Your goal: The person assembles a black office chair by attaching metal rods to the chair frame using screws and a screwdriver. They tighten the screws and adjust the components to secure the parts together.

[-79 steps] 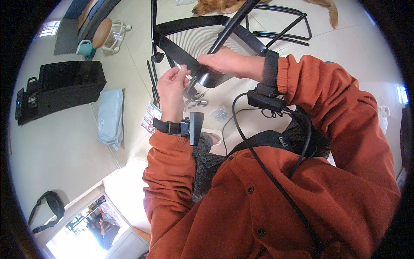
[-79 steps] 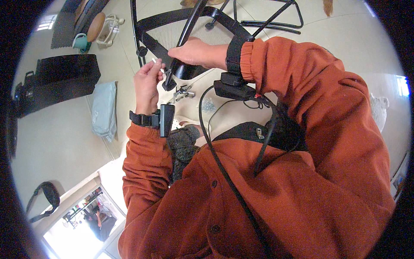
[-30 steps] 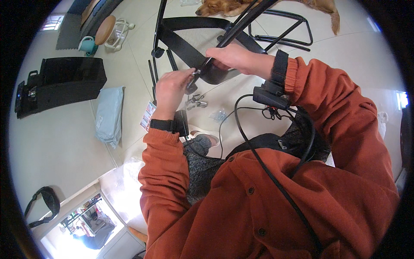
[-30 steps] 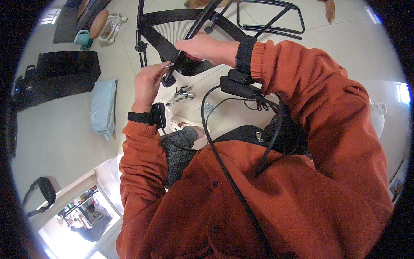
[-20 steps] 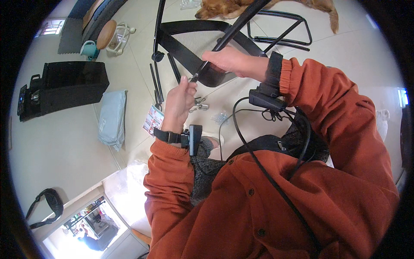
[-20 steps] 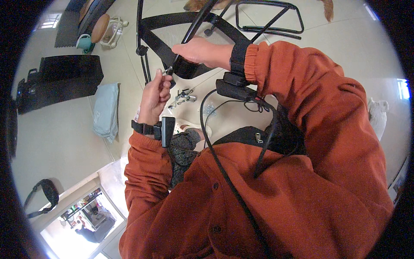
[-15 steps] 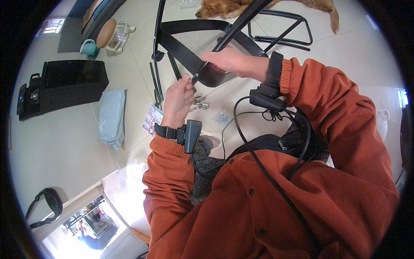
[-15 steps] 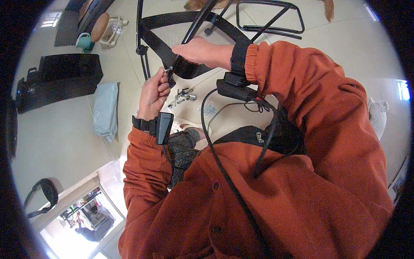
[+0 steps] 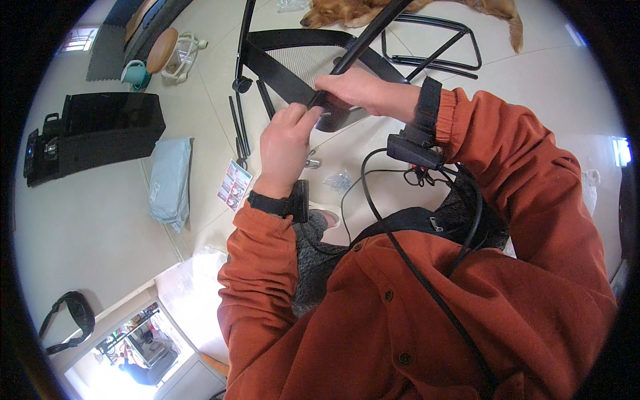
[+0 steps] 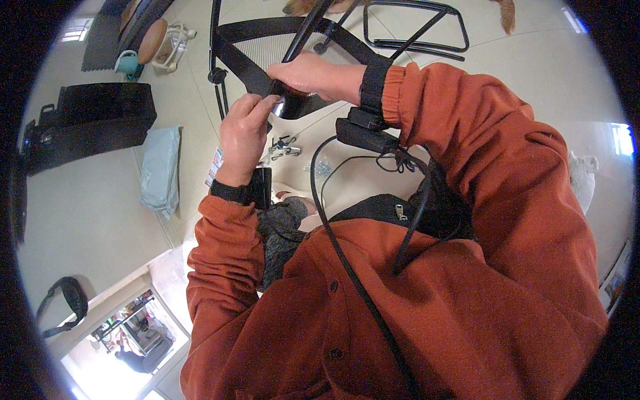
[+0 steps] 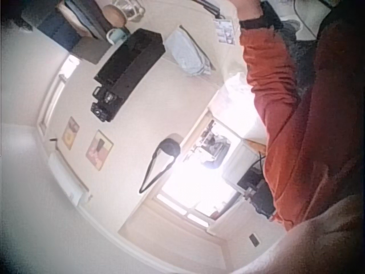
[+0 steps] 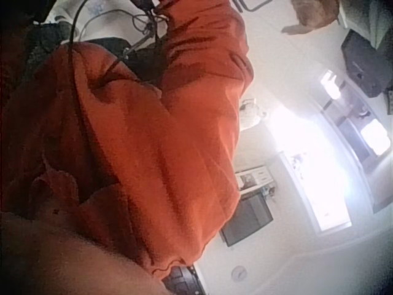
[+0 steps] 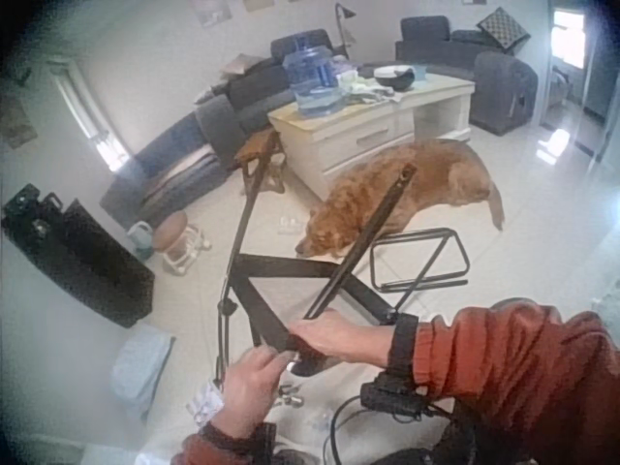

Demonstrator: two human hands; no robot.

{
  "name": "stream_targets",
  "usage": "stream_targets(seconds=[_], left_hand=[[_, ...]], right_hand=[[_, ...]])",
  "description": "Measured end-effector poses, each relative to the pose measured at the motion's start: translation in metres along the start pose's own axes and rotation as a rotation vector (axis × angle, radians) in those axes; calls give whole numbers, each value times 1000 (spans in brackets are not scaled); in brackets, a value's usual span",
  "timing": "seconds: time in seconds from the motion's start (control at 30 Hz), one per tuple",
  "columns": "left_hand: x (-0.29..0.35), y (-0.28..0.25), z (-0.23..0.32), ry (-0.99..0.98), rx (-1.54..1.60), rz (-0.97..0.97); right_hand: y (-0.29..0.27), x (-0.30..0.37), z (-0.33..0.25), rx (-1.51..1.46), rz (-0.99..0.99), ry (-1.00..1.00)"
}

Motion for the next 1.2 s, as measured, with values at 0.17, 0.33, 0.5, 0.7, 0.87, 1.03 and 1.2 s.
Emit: stream_targets(seconds=[0.17,0.33,0.5,0.7,0.87,1.03,1.2], left_hand=[[25,10,-27,-689,659,175],[46,50,-29,-1198,1257,-38],[39,50,-26,-1119,1240,-154],[35,42,-28,-988,1054,-196],[17,12,-28,-339,-3,-179],[17,8,-39,-268,77,-71],[34,14,-63,-594,380,-38]], right_hand=[[-5,-12,10,50,36,3],[-6,-17,16,47,64,-15],[-3,-15,16,54,56,22],[-2,-12,13,22,-35,42],[-4,-14,12,-23,47,4],[-5,-15,14,-59,24,-1],[-8,-17,16,-64,37,-16]])
Point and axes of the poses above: each hand's wrist, its own x-axis away from the middle knuckle, its own y-axis out of the palm, z = x × y, the point moved 6 cm from there along -x, towards the middle knuckle, and after that the axes turned 1 degree about -x, right-handed, at the moved point
